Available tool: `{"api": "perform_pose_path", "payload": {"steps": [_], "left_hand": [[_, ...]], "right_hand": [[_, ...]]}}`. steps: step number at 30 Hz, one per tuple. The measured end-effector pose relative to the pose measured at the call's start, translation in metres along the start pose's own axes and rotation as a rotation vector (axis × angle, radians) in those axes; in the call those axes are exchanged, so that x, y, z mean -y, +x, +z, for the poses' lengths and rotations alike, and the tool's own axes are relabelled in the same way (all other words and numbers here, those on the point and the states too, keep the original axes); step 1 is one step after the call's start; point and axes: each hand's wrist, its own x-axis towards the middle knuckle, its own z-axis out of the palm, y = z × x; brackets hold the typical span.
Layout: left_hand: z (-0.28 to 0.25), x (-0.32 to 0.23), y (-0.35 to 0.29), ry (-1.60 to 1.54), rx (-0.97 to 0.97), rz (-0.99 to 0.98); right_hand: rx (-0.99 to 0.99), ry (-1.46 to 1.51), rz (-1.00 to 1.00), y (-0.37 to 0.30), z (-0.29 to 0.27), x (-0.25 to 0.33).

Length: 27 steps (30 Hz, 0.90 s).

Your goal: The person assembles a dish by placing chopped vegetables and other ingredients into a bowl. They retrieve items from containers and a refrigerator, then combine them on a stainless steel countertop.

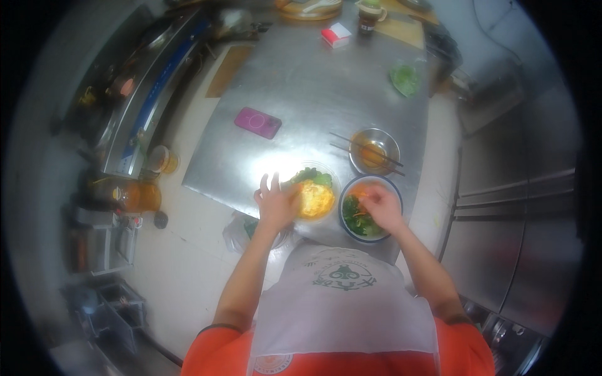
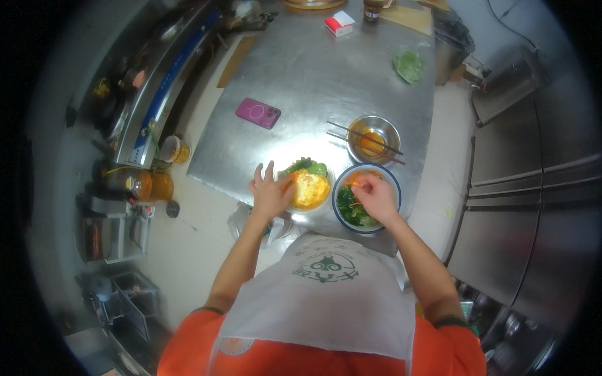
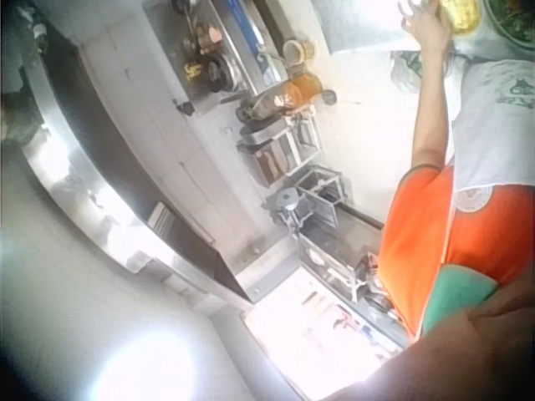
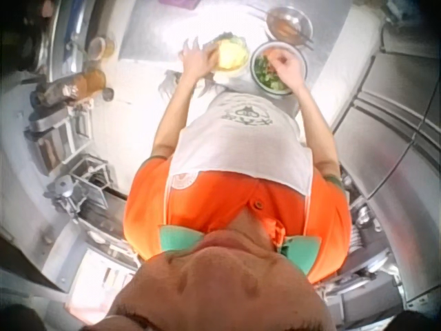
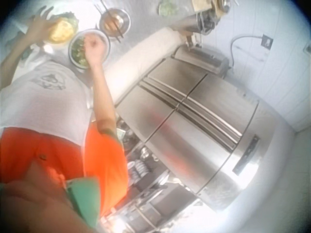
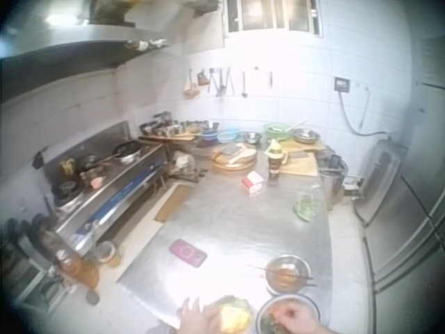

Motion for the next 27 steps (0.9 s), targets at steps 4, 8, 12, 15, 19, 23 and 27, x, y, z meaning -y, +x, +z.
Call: {"api": "perform_pose_path", "payload": {"steps": [4, 8, 12, 15, 19, 23, 27], "left_hand": [[0.009, -0.001, 0.006, -0.02, -0.077, -0.065], [0.007, 0.0, 0.011, 0.016, -0.077, -0.109], [0.005, 0.003, 0.003, 0.018, -0.156, -0.05], [0.008, 0.009, -0.001, 0.01, -0.167, -0.021], [0.002, 0.007, -0.008, -0.048, -0.19, -0.015], [-0.009, 0.004, -0.01, -0.106, -0.22, -0.015], [-0.02, -0.002, 0.002, -0.162, -0.358, 0.011]], "right_hand": [[0.112, -0.089, -0.107, 0.013, 0.026, 0.043], [0.116, -0.085, -0.337, 0.033, 0.07, 0.072], [0.136, -0.317, -0.708, 0.07, 0.115, 0.036], [0.13, -0.406, -0.783, 0.074, 0.122, 0.025], [0.227, -0.098, -0.284, 0.046, 0.077, 0.067], [0.384, 0.286, -0.042, 0.01, -0.016, 0.128], [0.318, 0.646, -0.057, -0.012, -0.067, 0.124]]}}
